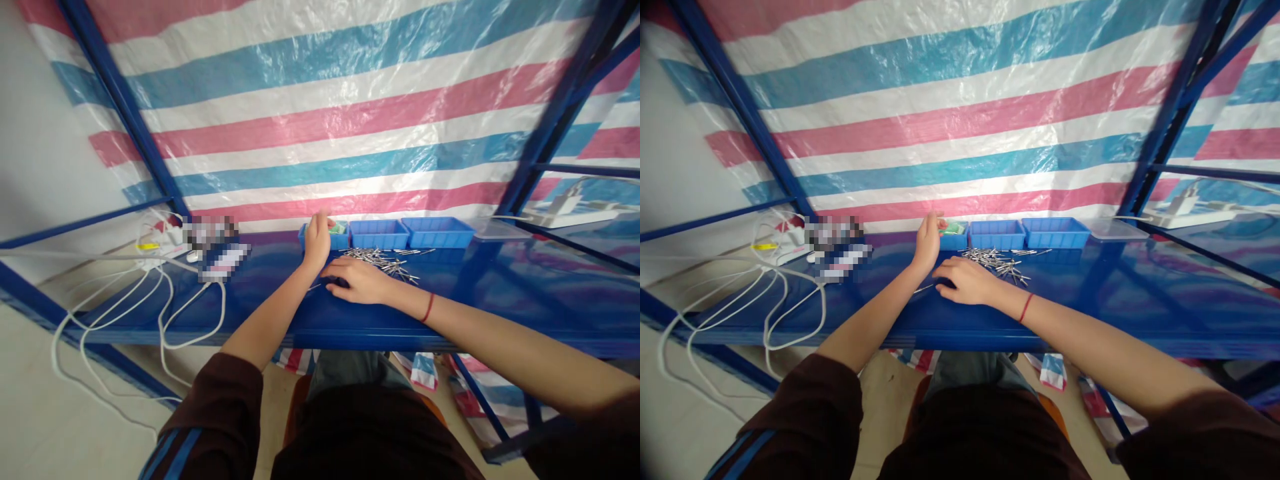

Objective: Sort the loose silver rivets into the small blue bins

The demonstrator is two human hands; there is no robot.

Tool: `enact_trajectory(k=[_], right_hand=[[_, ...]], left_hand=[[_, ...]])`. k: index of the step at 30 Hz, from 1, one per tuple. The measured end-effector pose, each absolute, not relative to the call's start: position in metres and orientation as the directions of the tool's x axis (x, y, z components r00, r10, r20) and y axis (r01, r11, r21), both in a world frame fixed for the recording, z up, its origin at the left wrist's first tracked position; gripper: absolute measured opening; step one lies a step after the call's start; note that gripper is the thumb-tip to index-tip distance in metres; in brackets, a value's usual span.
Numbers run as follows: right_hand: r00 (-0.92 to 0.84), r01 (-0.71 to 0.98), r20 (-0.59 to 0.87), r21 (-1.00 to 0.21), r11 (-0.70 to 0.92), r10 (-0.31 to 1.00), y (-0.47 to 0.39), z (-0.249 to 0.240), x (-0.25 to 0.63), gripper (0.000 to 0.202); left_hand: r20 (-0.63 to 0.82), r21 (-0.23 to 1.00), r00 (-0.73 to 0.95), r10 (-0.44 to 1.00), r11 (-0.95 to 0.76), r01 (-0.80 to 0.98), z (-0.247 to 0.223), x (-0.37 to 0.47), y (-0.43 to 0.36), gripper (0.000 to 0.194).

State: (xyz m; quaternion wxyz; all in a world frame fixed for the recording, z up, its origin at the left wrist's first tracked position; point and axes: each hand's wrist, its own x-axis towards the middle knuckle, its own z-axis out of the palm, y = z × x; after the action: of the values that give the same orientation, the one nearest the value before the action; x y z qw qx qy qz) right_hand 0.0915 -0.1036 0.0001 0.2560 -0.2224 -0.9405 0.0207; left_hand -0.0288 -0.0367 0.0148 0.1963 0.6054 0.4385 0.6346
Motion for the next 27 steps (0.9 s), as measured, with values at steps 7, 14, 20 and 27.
enact_trajectory(k=[7,14,20,27], right_hand=[[-0.82,0.359,0.425,-0.139,0.923,0.383,-0.102,-0.009,0.07,0.025],[-0.814,0.456,0.388,-0.034,0.889,0.433,-0.108,-0.003,0.067,0.021],[-0.781,0.562,0.419,0.149,0.813,0.463,-0.102,0.011,0.087,0.023],[-0.453,0.64,0.613,-0.282,0.715,0.647,-0.063,0.009,0.134,0.018]], left_hand=[[0.646,0.754,-0.227,0.728,-0.566,0.333,0.023,-0.048,-0.032,0.046],[0.634,0.753,-0.124,0.763,-0.573,0.324,0.013,-0.043,-0.03,0.043],[0.572,0.779,-0.021,0.82,-0.535,0.327,0.013,-0.041,-0.031,0.052],[0.534,0.669,0.316,0.784,-0.62,0.409,0.001,-0.032,-0.033,0.032]])
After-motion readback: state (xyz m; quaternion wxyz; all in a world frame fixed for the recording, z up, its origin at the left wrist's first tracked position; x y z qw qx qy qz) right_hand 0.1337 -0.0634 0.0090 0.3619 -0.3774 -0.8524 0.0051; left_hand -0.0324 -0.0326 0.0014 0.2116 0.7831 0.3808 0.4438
